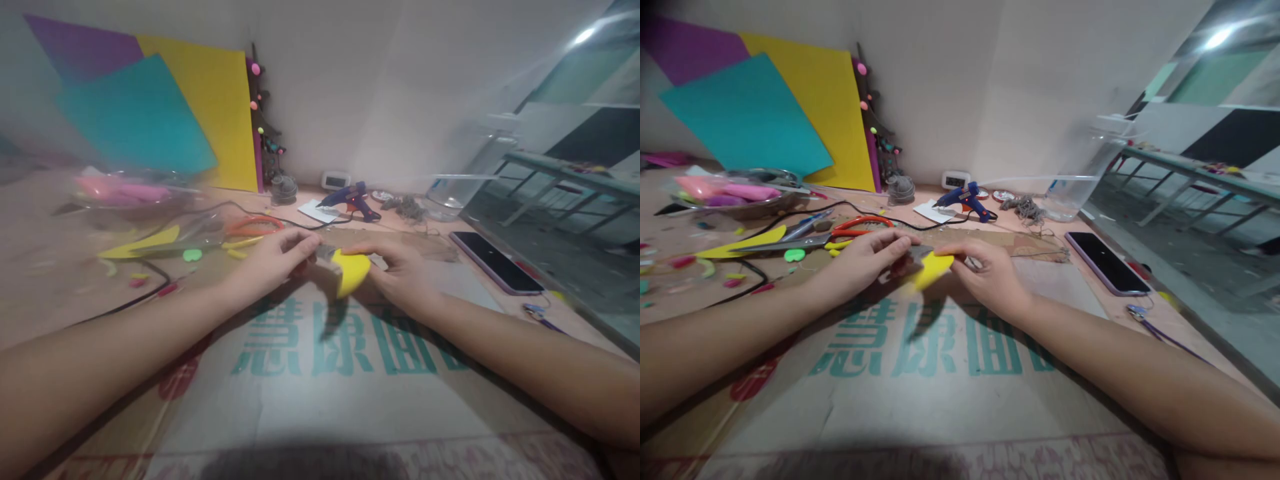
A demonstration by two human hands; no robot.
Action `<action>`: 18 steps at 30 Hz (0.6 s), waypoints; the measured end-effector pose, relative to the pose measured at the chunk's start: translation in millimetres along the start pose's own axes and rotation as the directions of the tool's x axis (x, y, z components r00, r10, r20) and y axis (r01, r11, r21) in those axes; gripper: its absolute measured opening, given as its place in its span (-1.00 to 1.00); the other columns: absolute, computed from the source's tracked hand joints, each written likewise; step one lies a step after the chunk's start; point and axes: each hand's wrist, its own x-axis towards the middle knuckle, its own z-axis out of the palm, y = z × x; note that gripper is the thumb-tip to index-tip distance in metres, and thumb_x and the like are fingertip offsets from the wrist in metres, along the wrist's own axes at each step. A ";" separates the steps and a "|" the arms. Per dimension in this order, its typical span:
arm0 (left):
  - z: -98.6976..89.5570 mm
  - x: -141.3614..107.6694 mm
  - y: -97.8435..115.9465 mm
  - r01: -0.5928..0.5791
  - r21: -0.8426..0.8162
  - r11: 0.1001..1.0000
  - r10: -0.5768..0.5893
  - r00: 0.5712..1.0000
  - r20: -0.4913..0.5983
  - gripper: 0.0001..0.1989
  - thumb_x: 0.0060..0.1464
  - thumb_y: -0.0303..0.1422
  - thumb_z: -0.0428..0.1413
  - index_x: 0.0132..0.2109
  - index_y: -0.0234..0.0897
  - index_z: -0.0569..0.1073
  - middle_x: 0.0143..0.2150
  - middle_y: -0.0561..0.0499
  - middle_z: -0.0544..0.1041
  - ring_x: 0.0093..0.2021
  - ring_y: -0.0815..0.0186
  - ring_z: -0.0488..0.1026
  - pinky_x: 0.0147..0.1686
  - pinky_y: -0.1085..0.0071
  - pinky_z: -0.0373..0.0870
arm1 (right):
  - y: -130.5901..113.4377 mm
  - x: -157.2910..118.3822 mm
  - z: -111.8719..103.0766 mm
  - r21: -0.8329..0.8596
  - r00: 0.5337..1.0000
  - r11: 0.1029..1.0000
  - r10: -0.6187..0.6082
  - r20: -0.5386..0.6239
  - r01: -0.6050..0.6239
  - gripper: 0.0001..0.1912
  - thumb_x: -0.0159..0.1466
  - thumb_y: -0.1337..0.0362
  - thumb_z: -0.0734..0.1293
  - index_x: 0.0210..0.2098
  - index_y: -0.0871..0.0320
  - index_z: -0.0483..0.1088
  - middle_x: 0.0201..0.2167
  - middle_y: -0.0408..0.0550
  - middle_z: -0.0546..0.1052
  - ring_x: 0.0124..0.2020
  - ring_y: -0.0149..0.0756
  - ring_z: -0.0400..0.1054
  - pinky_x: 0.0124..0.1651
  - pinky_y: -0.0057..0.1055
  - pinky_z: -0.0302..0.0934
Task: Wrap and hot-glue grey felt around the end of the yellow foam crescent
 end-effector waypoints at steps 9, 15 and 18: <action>1.1 3.0 2.8 -0.029 0.014 0.999 0.030 0.997 -0.071 -0.71 0.12 -0.21 0.15 -0.09 -0.31 0.49 -0.25 -0.02 0.54 -0.39 0.36 0.44 -0.38 0.44 0.36 | 4.6 -1.6 0.6 -0.062 0.997 0.997 -0.051 -0.057 0.048 -0.86 0.27 0.41 0.23 -0.20 0.15 0.37 -0.20 -0.02 0.51 -0.33 -0.36 0.38 -0.26 -0.36 0.31; 1.6 -0.7 2.4 -0.042 0.064 0.997 0.047 0.996 -0.082 -0.75 0.14 -0.20 0.12 -0.12 -0.26 0.47 -0.29 0.01 0.53 -0.42 0.36 0.43 -0.45 0.47 0.32 | 0.1 0.0 3.5 0.123 0.944 0.949 0.262 0.203 -0.290 -0.64 0.26 0.16 0.33 0.02 0.13 0.38 -0.22 -0.06 0.57 -0.56 -0.45 0.30 -0.50 -0.43 0.22; 1.0 -0.8 2.6 -0.026 0.061 0.998 0.032 0.994 -0.104 -0.75 0.13 -0.20 0.13 -0.13 -0.26 0.47 -0.38 0.04 0.51 -0.45 0.36 0.40 -0.48 0.48 0.29 | -3.3 0.4 1.4 -0.024 0.957 0.974 0.225 0.185 -0.225 -0.84 0.24 0.21 0.35 -0.23 0.13 0.51 -0.39 -0.10 0.58 -0.43 -0.35 0.38 -0.35 -0.40 0.26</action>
